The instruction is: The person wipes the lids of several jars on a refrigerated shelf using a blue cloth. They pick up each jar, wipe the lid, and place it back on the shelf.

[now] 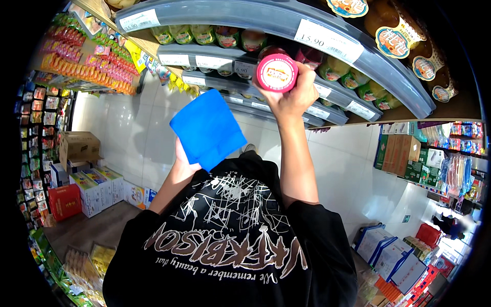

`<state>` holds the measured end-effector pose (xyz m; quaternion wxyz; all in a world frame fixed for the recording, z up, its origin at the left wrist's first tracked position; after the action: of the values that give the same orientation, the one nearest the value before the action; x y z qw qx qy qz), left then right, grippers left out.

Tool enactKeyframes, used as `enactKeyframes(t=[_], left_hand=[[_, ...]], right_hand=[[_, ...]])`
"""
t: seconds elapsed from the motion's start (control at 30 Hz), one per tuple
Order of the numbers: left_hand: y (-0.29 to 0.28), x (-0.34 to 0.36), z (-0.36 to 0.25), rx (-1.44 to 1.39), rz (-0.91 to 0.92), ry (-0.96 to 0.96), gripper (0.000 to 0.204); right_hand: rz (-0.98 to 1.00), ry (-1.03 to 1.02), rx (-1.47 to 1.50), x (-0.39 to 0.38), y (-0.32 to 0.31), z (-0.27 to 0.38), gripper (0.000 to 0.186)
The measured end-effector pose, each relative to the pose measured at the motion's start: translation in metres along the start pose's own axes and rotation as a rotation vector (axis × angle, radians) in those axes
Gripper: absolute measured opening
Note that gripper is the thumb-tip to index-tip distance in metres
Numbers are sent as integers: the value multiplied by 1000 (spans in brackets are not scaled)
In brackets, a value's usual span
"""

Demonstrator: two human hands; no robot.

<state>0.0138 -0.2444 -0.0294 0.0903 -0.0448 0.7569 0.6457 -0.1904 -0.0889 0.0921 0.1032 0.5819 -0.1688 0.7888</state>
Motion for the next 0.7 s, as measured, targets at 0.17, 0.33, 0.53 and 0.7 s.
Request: enactKeyframes(t=[0.17, 0.33, 0.53, 0.7], left_hand=[[34, 35, 14, 60, 50, 44, 70], [42, 34, 33, 62, 20, 45, 57], [36, 25, 43, 165, -23, 24, 52], [30, 12, 49, 163, -55, -26, 50]], right_hand=[[201, 398, 260, 4, -31, 70, 67], [335, 363, 279, -37, -35, 102, 64], [530, 121, 506, -37, -37, 102, 52], [871, 116, 832, -27, -35, 97, 49]])
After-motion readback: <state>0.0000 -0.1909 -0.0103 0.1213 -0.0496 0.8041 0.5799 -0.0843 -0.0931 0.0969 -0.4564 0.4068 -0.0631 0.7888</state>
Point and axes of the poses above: each hand's wrist, its own x-axis towards the middle knuckle, its own y-axis out of the palm, z = x × y, the point moved 3 cm from there along x, towards the middle knuckle, and after that the axes turned 7 degrees about -y, right-handed, at the moved point
